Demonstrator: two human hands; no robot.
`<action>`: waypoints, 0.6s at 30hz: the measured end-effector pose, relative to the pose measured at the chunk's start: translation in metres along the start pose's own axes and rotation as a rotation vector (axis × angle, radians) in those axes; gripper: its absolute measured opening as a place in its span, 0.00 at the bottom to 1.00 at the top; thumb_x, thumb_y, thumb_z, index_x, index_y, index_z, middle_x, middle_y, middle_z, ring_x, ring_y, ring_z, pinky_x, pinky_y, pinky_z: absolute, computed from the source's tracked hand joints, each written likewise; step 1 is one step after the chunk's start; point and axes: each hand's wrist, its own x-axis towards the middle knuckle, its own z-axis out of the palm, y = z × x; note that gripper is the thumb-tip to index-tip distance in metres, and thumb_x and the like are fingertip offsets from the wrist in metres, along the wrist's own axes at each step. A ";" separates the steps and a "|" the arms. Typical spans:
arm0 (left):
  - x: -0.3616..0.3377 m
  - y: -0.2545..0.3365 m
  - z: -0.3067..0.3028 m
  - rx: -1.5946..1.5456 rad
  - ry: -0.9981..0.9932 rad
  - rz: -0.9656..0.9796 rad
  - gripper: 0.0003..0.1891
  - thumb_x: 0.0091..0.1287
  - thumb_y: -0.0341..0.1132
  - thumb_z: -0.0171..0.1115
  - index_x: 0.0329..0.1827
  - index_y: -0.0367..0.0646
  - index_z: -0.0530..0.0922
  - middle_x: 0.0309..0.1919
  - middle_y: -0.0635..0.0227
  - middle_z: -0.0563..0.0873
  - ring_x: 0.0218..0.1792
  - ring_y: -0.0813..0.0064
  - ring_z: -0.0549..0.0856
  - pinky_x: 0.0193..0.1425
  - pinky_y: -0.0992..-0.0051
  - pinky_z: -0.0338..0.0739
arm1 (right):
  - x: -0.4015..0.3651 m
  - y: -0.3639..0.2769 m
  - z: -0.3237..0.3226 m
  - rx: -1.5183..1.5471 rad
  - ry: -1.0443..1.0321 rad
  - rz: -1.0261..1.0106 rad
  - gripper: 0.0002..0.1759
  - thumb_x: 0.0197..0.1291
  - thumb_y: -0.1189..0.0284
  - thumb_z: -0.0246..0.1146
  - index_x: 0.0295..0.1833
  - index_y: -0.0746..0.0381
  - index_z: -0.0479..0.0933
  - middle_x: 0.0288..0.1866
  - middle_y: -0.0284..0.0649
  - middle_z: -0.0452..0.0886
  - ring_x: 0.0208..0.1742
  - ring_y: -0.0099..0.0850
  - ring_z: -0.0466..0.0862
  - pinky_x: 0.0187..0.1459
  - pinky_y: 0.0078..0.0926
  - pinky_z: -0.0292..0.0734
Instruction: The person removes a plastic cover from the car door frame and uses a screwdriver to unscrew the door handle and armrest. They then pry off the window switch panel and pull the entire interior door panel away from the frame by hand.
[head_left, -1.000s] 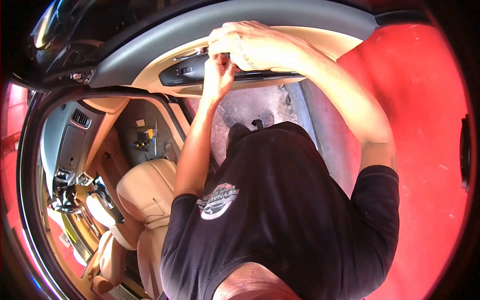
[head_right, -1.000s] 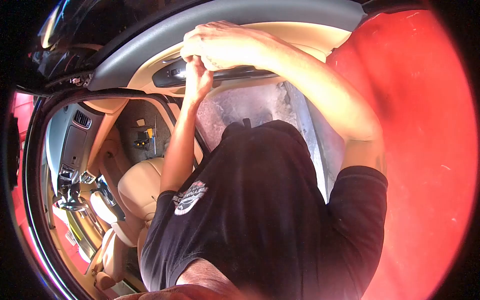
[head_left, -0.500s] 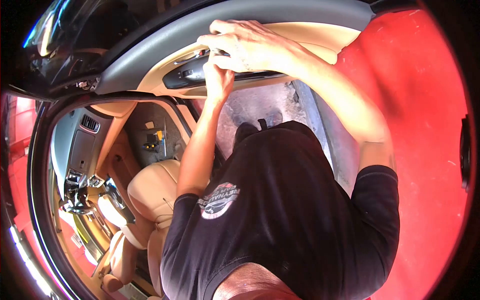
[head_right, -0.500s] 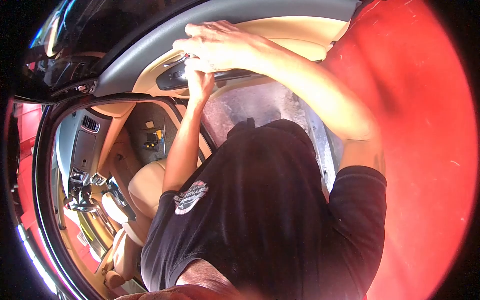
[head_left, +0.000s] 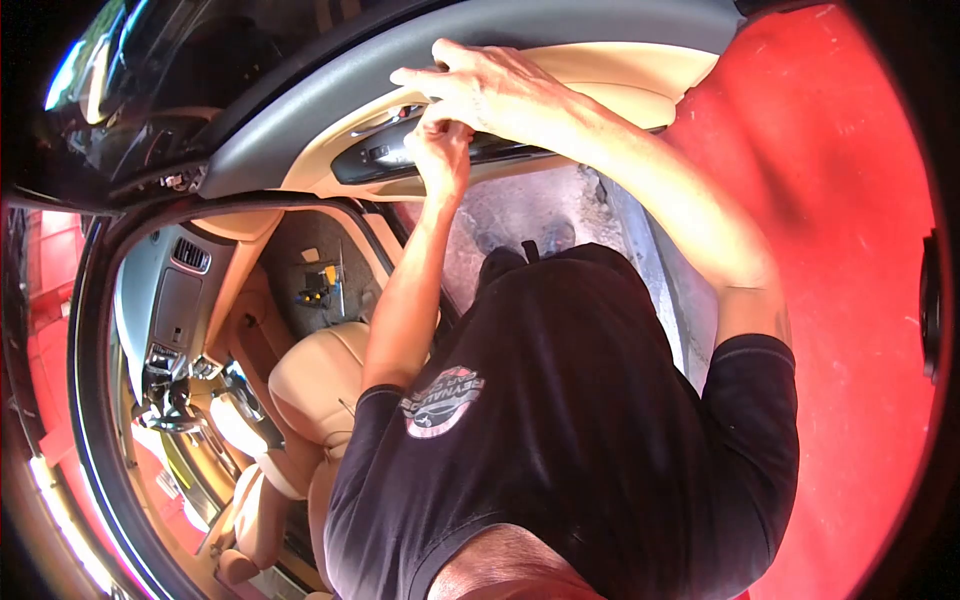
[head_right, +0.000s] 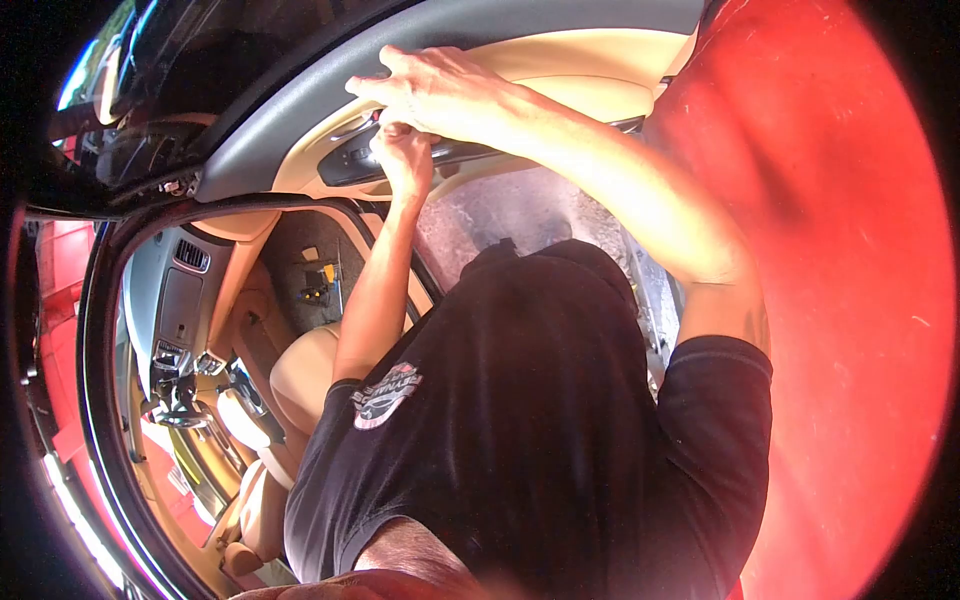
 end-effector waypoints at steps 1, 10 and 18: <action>-0.001 0.002 0.002 -0.080 0.023 -0.156 0.01 0.66 0.22 0.67 0.38 0.33 0.84 0.27 0.63 0.88 0.30 0.78 0.85 0.38 0.75 0.81 | 0.001 0.003 -0.002 0.038 -0.076 0.041 0.26 0.65 0.68 0.67 0.69 0.56 0.78 0.46 0.46 0.79 0.50 0.47 0.86 0.55 0.45 0.82; 0.005 -0.018 0.004 0.063 -0.110 0.172 0.03 0.65 0.20 0.65 0.39 0.33 0.84 0.29 0.60 0.87 0.33 0.71 0.87 0.42 0.72 0.81 | -0.014 0.010 0.004 0.089 0.018 0.030 0.26 0.67 0.69 0.64 0.70 0.59 0.76 0.51 0.47 0.81 0.48 0.46 0.86 0.51 0.43 0.82; 0.026 -0.041 -0.001 0.594 -0.455 0.147 0.11 0.66 0.26 0.60 0.47 0.39 0.88 0.39 0.44 0.90 0.43 0.44 0.90 0.53 0.55 0.83 | -0.029 0.022 0.000 0.316 0.092 0.117 0.28 0.66 0.81 0.61 0.72 0.58 0.74 0.56 0.45 0.79 0.49 0.44 0.85 0.55 0.41 0.81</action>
